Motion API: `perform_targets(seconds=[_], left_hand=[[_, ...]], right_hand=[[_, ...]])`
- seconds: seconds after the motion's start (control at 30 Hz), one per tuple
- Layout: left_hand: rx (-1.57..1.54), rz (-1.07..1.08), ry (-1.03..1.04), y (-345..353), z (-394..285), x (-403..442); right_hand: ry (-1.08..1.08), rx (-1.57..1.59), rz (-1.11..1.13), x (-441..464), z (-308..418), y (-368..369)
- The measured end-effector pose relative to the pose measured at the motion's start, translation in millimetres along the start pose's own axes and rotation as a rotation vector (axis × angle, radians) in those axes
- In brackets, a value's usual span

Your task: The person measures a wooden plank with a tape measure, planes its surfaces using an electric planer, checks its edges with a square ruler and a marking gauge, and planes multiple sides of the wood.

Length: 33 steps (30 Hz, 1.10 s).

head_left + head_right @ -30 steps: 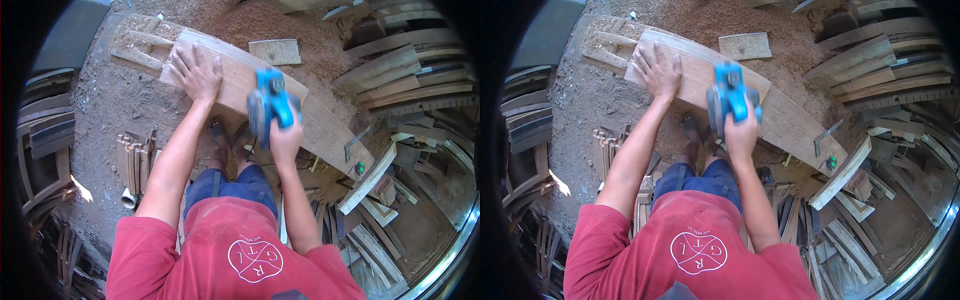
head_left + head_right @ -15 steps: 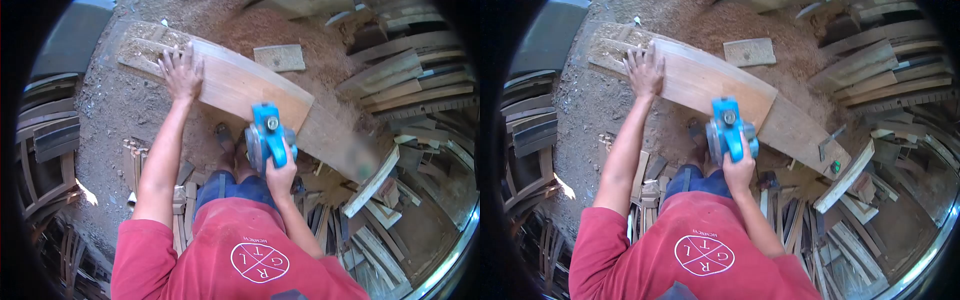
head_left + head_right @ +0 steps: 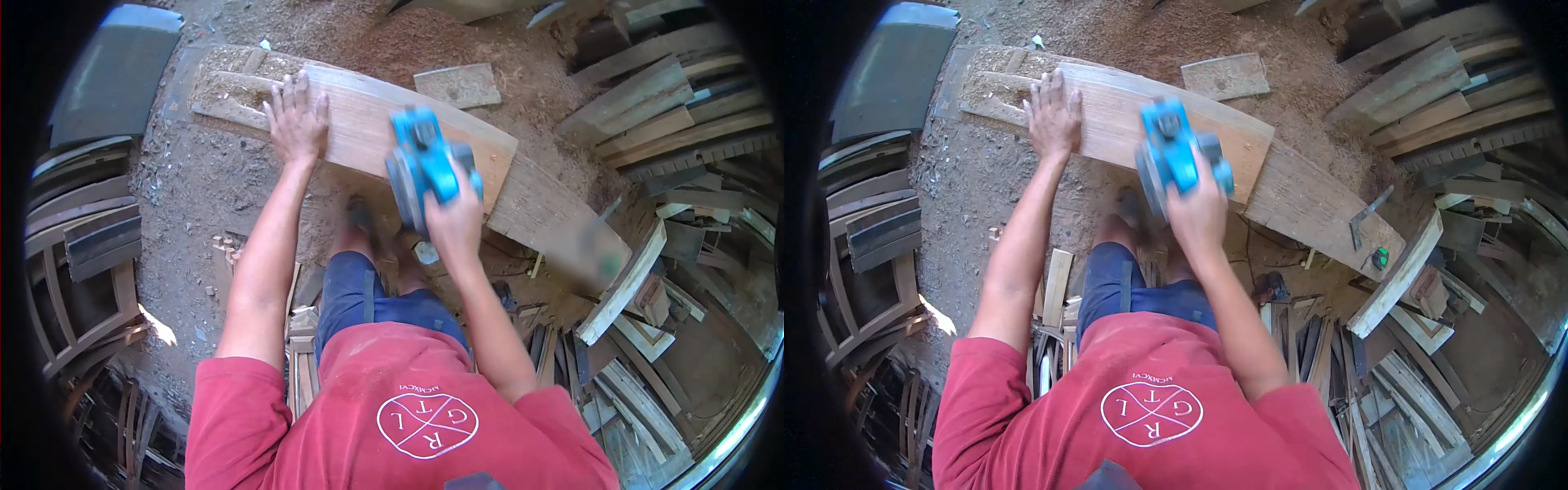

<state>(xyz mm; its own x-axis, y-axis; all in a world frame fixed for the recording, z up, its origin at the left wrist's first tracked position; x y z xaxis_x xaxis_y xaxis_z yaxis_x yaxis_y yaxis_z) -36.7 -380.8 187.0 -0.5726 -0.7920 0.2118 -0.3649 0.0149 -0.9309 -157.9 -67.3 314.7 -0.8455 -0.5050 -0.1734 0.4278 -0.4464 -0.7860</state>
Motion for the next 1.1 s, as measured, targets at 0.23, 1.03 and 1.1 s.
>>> perform_targets(seconds=[0.23,1.03,1.1], left_hand=[[-0.140,0.044,0.036,-12,-12,2],[-0.404,-0.050,0.026,-20,35,14],[-0.408,-0.048,0.023,-21,38,9]], right_hand=[[0.022,0.026,-0.043,-12,15,12],[-0.076,0.094,-0.038,114,142,74],[-0.072,0.024,-0.041,138,157,79]])
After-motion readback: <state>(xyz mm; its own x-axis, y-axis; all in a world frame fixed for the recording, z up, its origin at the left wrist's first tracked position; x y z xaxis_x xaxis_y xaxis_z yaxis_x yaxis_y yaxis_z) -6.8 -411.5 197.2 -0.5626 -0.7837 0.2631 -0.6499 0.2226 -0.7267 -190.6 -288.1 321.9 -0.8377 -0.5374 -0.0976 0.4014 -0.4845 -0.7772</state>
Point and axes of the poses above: each hand's wrist, its own x-axis towards the middle knuckle, its own y-axis out of the palm, z = x × y, the point moved 9 cm from there along x, towards the middle knuckle, and after that the axes turned 11 degrees about -x, right-handed, at the moved point
